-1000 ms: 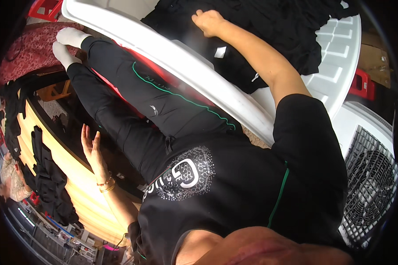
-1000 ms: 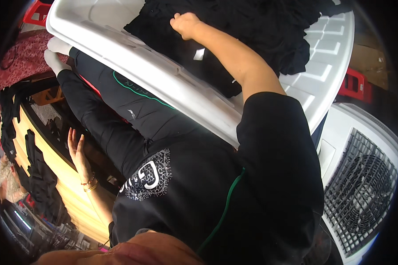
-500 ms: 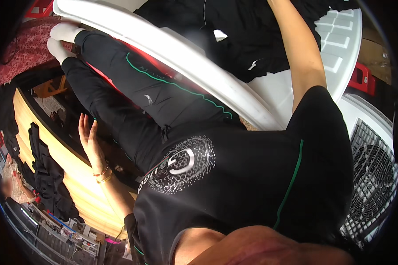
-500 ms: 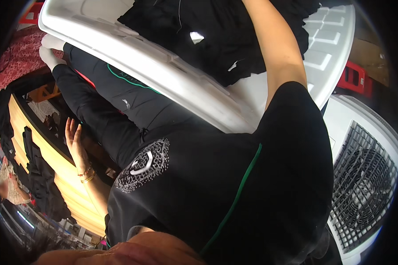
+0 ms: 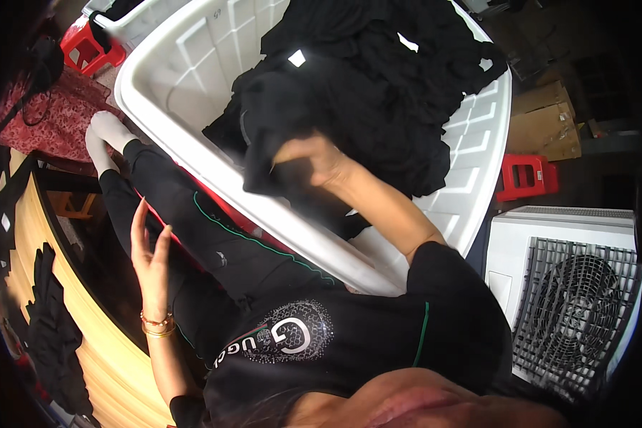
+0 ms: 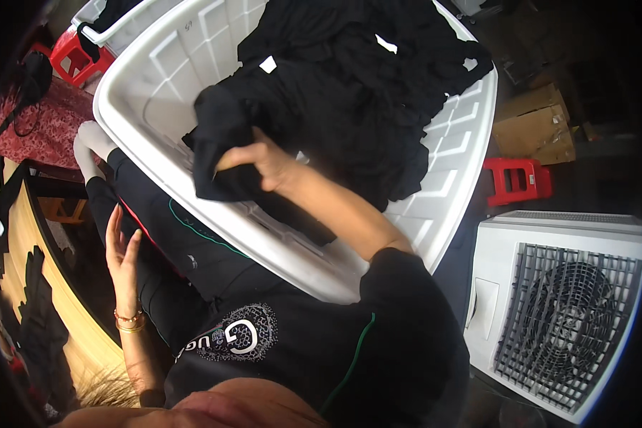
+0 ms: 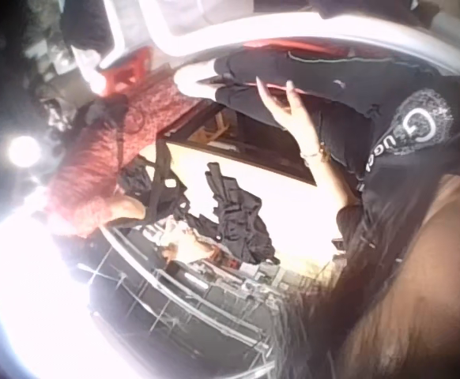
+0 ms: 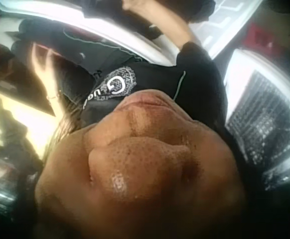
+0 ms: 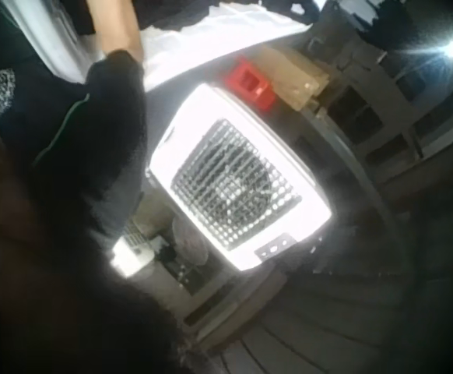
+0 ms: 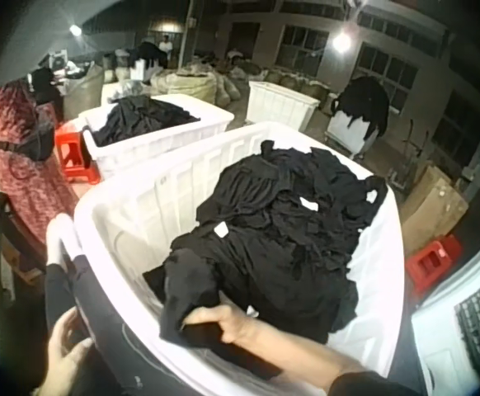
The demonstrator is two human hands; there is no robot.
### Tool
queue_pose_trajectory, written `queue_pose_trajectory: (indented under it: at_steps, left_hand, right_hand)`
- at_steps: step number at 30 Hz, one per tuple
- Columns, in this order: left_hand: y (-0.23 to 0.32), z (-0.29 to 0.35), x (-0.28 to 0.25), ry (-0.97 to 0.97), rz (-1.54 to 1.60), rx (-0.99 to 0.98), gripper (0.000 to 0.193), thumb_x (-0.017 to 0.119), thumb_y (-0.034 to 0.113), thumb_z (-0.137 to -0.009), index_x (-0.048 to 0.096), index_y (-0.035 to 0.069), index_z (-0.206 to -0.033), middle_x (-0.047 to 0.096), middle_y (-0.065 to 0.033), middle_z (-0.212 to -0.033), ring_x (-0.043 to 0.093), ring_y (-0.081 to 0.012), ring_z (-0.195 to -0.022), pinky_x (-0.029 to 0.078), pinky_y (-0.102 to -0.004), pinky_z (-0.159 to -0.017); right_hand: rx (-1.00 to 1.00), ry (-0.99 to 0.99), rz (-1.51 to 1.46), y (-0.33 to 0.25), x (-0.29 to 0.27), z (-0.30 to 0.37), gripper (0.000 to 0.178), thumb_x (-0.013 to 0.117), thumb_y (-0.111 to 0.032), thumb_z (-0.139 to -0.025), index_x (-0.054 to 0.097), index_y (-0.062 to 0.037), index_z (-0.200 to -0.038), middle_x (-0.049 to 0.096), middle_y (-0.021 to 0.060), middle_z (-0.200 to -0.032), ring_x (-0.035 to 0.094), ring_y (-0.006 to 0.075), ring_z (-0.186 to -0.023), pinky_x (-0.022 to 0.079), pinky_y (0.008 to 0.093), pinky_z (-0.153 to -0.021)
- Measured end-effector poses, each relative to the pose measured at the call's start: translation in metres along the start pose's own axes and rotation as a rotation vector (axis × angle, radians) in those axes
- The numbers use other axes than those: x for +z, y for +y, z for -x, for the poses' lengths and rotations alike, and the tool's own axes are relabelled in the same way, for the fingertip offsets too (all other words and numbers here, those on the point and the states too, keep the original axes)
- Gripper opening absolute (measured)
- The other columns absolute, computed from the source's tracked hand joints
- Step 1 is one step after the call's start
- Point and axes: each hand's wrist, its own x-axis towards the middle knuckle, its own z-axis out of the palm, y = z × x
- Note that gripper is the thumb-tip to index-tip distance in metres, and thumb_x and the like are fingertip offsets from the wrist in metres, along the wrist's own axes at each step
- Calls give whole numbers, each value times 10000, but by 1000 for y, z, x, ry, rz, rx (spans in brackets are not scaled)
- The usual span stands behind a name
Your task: Inspecting and repairing minor defects on black shirts using a needle or small tool in a workshop environment.
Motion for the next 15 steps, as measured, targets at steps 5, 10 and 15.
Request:
queue_pose_trajectory:
  at_steps: [5, 10, 15]
  left_hand:
    - [77, -16, 52, -105, -135, 524, 795, 741, 14, -790, 371, 33, -1493, 331, -157, -1566, 341, -281, -1439, 278, -381, -1174]
    - [89, -1, 60, -139, 56, 469, 723, 730, 52, -806, 405, 30, -1451, 378, -153, -1506, 384, -278, -1382, 314, -385, -1139]
    - [77, -5, 56, 0, 412, 243, 655, 718, 90, -821, 439, 26, -1410, 425, -148, -1447, 427, -275, -1325, 350, -389, -1104]
  right_hand:
    - [-13, -279, -121, 3, 69, 5, 349, 698, -2, -657, 695, 46, -1003, 718, 132, -942, 697, 215, -856, 554, 336, -836]
    - [102, -466, -263, 12, 174, -4, 267, 773, -10, -648, 719, 33, -906, 726, 116, -911, 689, 189, -825, 533, 298, -805]
    - [-135, -586, -240, 42, 210, -16, 311, 848, -82, -603, 725, 19, -870, 728, 84, -819, 663, 141, -740, 501, 268, -689]
